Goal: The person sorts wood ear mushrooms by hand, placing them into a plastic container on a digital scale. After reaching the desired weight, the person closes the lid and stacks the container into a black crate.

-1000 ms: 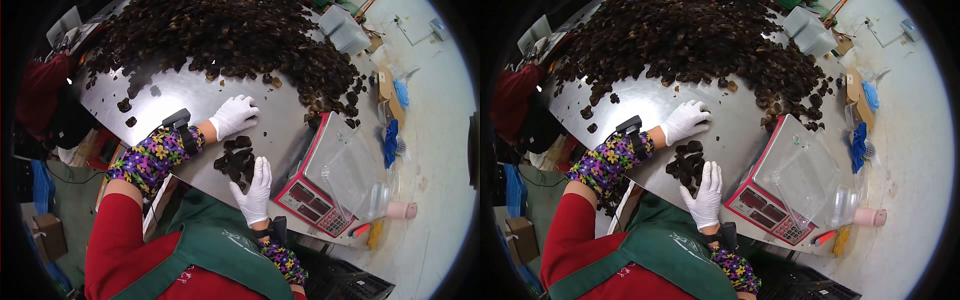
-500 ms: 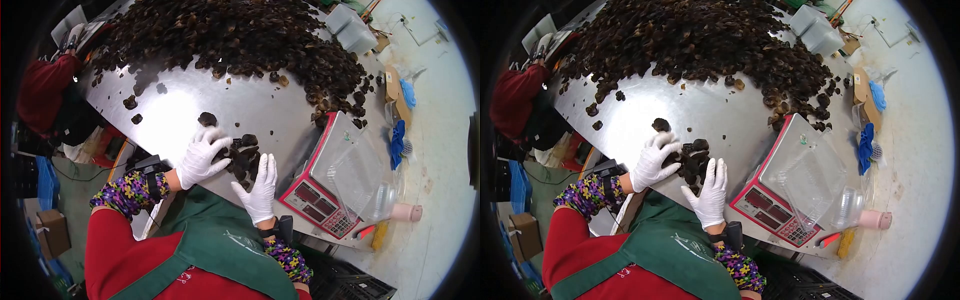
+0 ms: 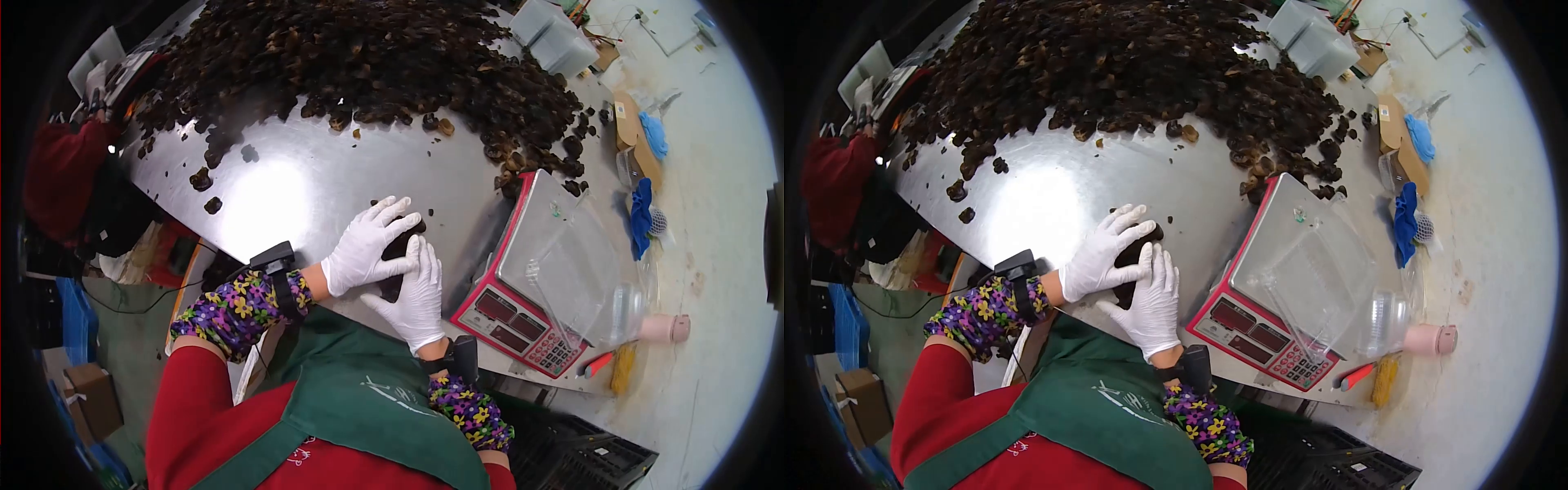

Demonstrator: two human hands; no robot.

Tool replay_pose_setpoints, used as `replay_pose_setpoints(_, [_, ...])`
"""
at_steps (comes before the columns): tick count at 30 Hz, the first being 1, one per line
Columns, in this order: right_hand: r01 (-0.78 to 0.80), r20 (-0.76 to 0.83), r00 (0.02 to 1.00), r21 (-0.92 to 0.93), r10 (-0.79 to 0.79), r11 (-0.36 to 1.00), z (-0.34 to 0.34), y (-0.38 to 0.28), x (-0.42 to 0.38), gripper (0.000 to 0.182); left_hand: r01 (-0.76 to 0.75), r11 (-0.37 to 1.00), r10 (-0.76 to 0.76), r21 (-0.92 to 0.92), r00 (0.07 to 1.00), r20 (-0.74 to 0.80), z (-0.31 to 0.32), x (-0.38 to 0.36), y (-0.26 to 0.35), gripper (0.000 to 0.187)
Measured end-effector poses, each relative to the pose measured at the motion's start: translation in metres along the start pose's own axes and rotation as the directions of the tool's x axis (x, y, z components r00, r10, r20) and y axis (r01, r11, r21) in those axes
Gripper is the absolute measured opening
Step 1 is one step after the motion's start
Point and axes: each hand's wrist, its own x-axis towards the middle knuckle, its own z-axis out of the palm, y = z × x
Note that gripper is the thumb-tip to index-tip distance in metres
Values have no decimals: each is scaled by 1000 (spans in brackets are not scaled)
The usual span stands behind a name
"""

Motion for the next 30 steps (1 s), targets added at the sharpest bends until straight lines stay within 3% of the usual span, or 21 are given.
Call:
replay_pose_setpoints(2, [-11, -7, 1000, -35, 11, 999, -1, -1, -6, 127, -20, 998, 17, 57, 998, 57, 6, 6, -4, 62])
replay_pose_setpoints(4, [-63, 1, 998, -65, 63, 996, -1, -3, -14, 126, -92, 995, 95, -22, 979, 181, 3, 4, -6, 52])
replay_pose_setpoints(6, [-95, -20, 995, -84, 94, 992, 4, -6, -14, 126, -86, 996, 89, -24, 984, 153, 4, 5, -2, 49])
replay_pose_setpoints(8, [-139, -101, 986, -58, 133, 989, 7, -6, -9, 125, 55, 996, -47, -76, 993, 104, 1, 14, 9, 53])
replay_pose_setpoints(9, [-168, -94, 982, -47, 163, 985, 4, -9, -4, 124, 5, 1000, -5, -24, 1000, -25, 8, 19, 11, 50])
replay_pose_setpoints(10, [-174, -95, 981, -46, 169, 984, 5, -8, -3, 124, 3, 1000, -3, -26, 1000, -20, 9, 22, 10, 50])
replay_pose_setpoints(13, [-190, -109, 977, -29, 186, 981, 8, -3, -1, 125, -117, 992, 104, 53, 975, 197, 3, 35, 9, 42])
replay_pose_setpoints(17, [-206, -98, 974, -19, 203, 978, 11, -2, -1, 125, -119, 993, 117, -4, 971, 206, 6, 34, 3, 39])
replay_pose_setpoints(19, [-203, -105, 974, -22, 200, 979, 12, -3, -2, 124, 16, 997, 6, -75, 957, 290, -3, 35, 11, 41])
replay_pose_setpoints(20, [-195, -109, 976, -29, 191, 980, 11, -3, -2, 124, 11, 997, 12, -77, 956, 294, -2, 32, 13, 41])
replay_pose_setpoints(22, [-184, -130, 975, -25, 179, 983, 8, -4, -4, 122, 36, 955, 0, -294, 993, 122, 3, 22, 20, 39])
replay_pose_setpoints(24, [-164, -43, 986, 5, 164, 986, 3, -7, -4, 121, 106, 939, -127, -328, 991, -44, 12, 5, 30, 33])
replay_pose_setpoints(26, [-138, -81, 987, 14, 138, 990, 9, -4, -5, 114, 360, 768, -418, -529, 908, 12, 14, -2, 53, 24])
replay_pose_setpoints(27, [-82, -90, 992, 39, 86, 996, 10, -4, -4, 110, 352, 772, -408, -528, 913, 12, 16, -3, 54, 24])
replay_pose_setpoints(28, [-26, -101, 994, 63, 32, 998, 10, -3, -3, 107, 397, 680, -482, -617, 876, 34, 19, -4, 52, 21])
replay_pose_setpoints(29, [-91, -71, 992, 151, 103, 984, 10, -3, -4, 98, 433, 574, -548, -695, 834, 67, 20, -3, 50, 19])
replay_pose_setpoints(30, [-95, -80, 991, 148, 108, 984, 11, -1, -3, 98, 429, 577, -540, -696, 839, 69, 20, -2, 49, 19])
